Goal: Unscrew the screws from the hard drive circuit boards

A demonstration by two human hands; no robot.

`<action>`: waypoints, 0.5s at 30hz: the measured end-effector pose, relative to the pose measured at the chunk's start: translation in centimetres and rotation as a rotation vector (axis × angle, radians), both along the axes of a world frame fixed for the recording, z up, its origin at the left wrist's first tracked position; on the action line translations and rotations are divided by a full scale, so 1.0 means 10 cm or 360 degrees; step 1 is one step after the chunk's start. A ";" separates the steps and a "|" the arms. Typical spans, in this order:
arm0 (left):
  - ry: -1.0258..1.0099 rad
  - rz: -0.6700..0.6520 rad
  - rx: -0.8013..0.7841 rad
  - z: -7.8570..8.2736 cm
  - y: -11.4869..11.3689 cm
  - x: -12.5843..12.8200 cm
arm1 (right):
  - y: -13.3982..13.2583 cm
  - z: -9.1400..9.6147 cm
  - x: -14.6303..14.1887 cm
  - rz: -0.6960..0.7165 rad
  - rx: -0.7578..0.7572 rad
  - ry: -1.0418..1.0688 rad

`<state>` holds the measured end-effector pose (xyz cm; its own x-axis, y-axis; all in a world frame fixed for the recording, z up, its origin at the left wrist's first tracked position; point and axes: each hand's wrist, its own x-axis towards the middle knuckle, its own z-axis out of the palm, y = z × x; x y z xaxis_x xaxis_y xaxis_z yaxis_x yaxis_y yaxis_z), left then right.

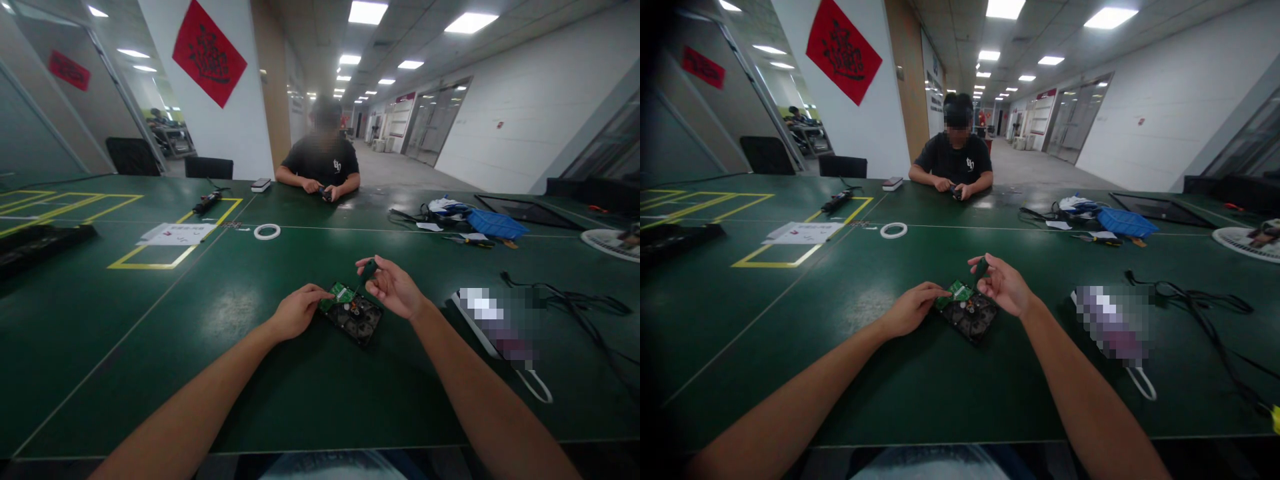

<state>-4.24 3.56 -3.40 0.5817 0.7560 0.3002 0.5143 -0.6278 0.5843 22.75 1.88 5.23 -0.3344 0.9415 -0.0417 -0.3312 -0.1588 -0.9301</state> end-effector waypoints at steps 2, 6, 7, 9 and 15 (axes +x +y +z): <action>0.0000 0.0003 -0.0007 -0.01 0.00 0.00 | -0.01 0.01 0.01 -0.0007 -0.0006 0.0007; -0.0014 -0.0002 -0.0021 -0.01 0.00 -0.01 | 0.00 0.05 0.10 -0.0045 0.0132 -0.0189; -0.0018 -0.0002 -0.0023 -0.01 0.00 -0.01 | 0.01 0.05 0.12 -0.0089 0.0193 -0.0253; -0.0025 -0.0003 -0.0027 -0.01 0.00 -0.01 | 0.03 0.04 0.15 -0.0195 0.0322 -0.0374; -0.0073 -0.0010 -0.0068 -0.01 0.00 -0.01 | 0.03 -0.08 0.01 -0.0483 0.0619 -0.0632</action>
